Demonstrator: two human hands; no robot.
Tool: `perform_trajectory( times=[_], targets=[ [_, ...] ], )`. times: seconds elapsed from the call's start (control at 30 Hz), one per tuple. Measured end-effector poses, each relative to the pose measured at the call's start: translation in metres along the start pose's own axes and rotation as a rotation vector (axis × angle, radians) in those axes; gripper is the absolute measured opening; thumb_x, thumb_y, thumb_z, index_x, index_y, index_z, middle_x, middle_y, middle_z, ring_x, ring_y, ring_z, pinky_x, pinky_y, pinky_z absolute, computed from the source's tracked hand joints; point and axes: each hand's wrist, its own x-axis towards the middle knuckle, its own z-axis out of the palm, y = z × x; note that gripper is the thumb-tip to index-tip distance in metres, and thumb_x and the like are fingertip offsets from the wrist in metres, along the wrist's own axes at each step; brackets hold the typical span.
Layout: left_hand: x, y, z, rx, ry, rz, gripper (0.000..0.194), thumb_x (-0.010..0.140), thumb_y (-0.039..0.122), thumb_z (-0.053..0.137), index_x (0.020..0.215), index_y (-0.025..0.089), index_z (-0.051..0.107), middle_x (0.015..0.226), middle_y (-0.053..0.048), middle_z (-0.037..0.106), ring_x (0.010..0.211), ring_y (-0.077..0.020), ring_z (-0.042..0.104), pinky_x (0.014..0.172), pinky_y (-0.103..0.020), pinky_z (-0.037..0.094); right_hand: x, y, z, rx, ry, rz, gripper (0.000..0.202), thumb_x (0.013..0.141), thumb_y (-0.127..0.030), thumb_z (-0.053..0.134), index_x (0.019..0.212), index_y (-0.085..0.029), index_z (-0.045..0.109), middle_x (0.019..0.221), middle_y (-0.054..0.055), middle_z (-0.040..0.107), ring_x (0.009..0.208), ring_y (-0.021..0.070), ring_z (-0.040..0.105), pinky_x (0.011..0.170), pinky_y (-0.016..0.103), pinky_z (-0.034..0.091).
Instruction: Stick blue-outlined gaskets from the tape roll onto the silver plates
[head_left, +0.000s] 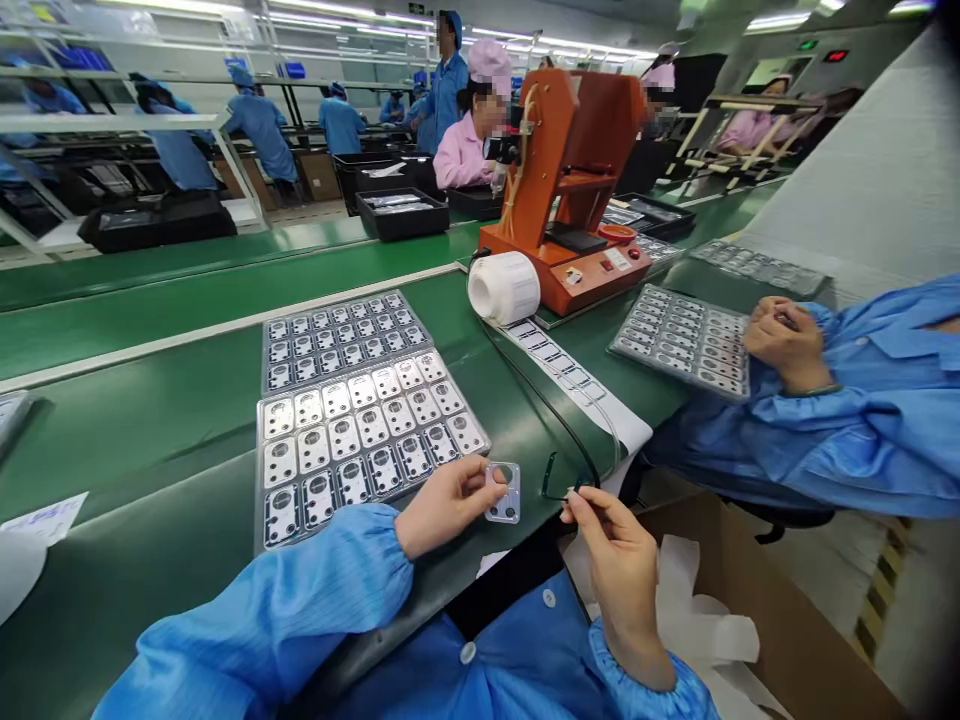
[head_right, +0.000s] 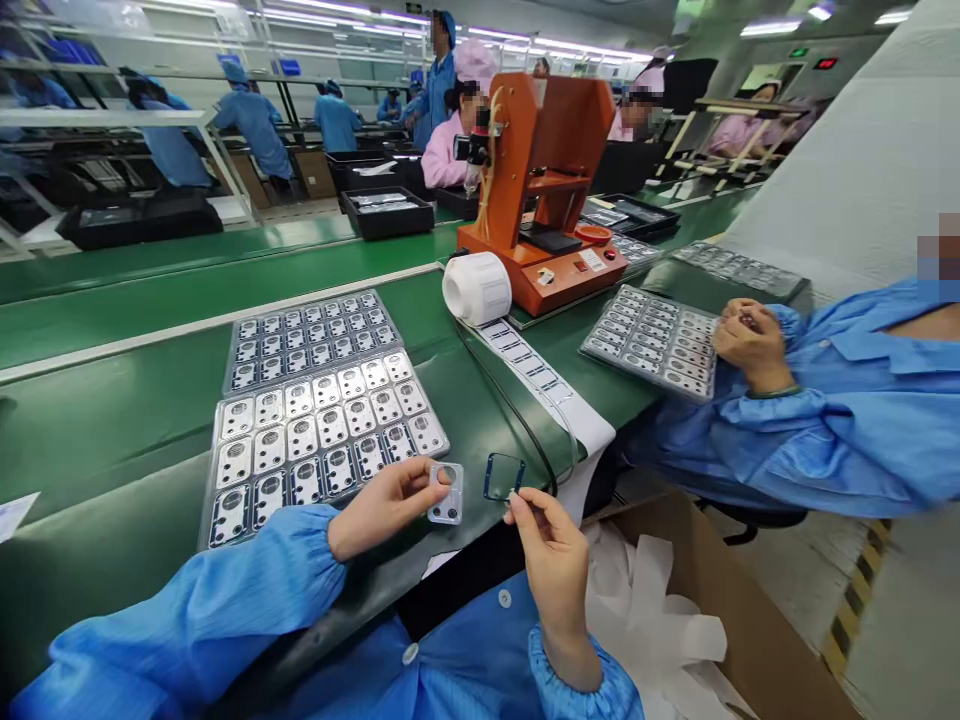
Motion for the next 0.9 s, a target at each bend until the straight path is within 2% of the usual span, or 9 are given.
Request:
perform_trajectory(
  times=[0.13, 0.23, 0.37, 0.47, 0.63, 0.77, 0.9],
  targets=[
    [0.000, -0.023, 0.008, -0.170, -0.015, -0.162, 0.034, 0.084, 0.050, 0.063, 0.092, 0.019, 0.053, 0.069, 0.001, 0.063, 0.056, -0.0105, 0.058, 0.048, -0.021, 0.034, -0.003, 0.011, 0.011, 0.072, -0.072, 0.166, 0.038, 0.073, -0.051, 0.082, 0.085, -0.016, 0.075, 0.062, 0.003, 0.070, 0.054, 0.0155, 0.066, 0.054, 0.027, 0.057],
    [0.001, -0.029, 0.007, -0.216, 0.020, -0.177, 0.036, 0.086, 0.053, 0.060, 0.095, 0.019, 0.052, 0.074, -0.001, 0.066, 0.061, -0.0124, 0.065, 0.046, -0.020, 0.037, -0.005, 0.014, 0.020, 0.133, -0.091, 0.226, 0.042, 0.070, -0.054, 0.083, 0.083, -0.015, 0.074, 0.060, 0.002, 0.068, 0.052, 0.0141, 0.063, 0.053, 0.027, 0.055],
    [0.003, -0.030, 0.005, -0.286, 0.040, -0.191, 0.030, 0.091, 0.044, 0.058, 0.104, 0.018, 0.052, 0.075, -0.002, 0.067, 0.066, -0.0122, 0.068, 0.050, -0.018, 0.043, -0.008, 0.012, 0.026, 0.122, -0.088, 0.271, 0.044, 0.067, -0.054, 0.085, 0.082, -0.015, 0.074, 0.062, 0.002, 0.068, 0.053, 0.0137, 0.062, 0.054, 0.027, 0.054],
    [0.005, -0.032, 0.006, -0.317, 0.037, -0.216, 0.025, 0.094, 0.036, 0.059, 0.107, 0.015, 0.054, 0.074, -0.002, 0.066, 0.064, -0.0116, 0.068, 0.048, -0.016, 0.044, -0.011, 0.011, 0.024, 0.083, -0.105, 0.281, 0.039, 0.071, -0.052, 0.084, 0.084, -0.016, 0.074, 0.066, 0.002, 0.069, 0.056, 0.0137, 0.063, 0.057, 0.027, 0.054],
    [0.009, -0.037, 0.008, -0.346, 0.047, -0.175, 0.017, 0.098, 0.027, 0.055, 0.107, 0.013, 0.055, 0.077, 0.000, 0.063, 0.066, -0.0104, 0.070, 0.047, -0.014, 0.046, -0.018, 0.006, 0.020, 0.045, -0.119, 0.260, 0.030, 0.074, -0.045, 0.083, 0.086, -0.019, 0.075, 0.070, 0.000, 0.071, 0.058, 0.0124, 0.065, 0.059, 0.026, 0.054],
    [0.009, -0.039, 0.008, -0.373, 0.023, -0.144, 0.018, 0.099, 0.025, 0.055, 0.111, 0.012, 0.056, 0.084, -0.002, 0.067, 0.068, -0.0094, 0.070, 0.049, -0.014, 0.048, -0.023, 0.000, 0.021, 0.018, -0.165, 0.227, 0.022, 0.076, -0.039, 0.082, 0.085, -0.020, 0.075, 0.069, -0.001, 0.070, 0.057, 0.0109, 0.065, 0.057, 0.023, 0.054],
    [0.009, -0.040, 0.009, -0.367, 0.020, -0.103, 0.019, 0.098, 0.026, 0.058, 0.111, 0.011, 0.056, 0.077, 0.000, 0.066, 0.066, -0.0093, 0.069, 0.050, -0.013, 0.049, -0.026, -0.002, 0.022, -0.017, -0.206, 0.194, 0.015, 0.080, -0.035, 0.079, 0.085, -0.021, 0.075, 0.071, -0.002, 0.071, 0.059, 0.0099, 0.065, 0.059, 0.021, 0.055]
  ],
)
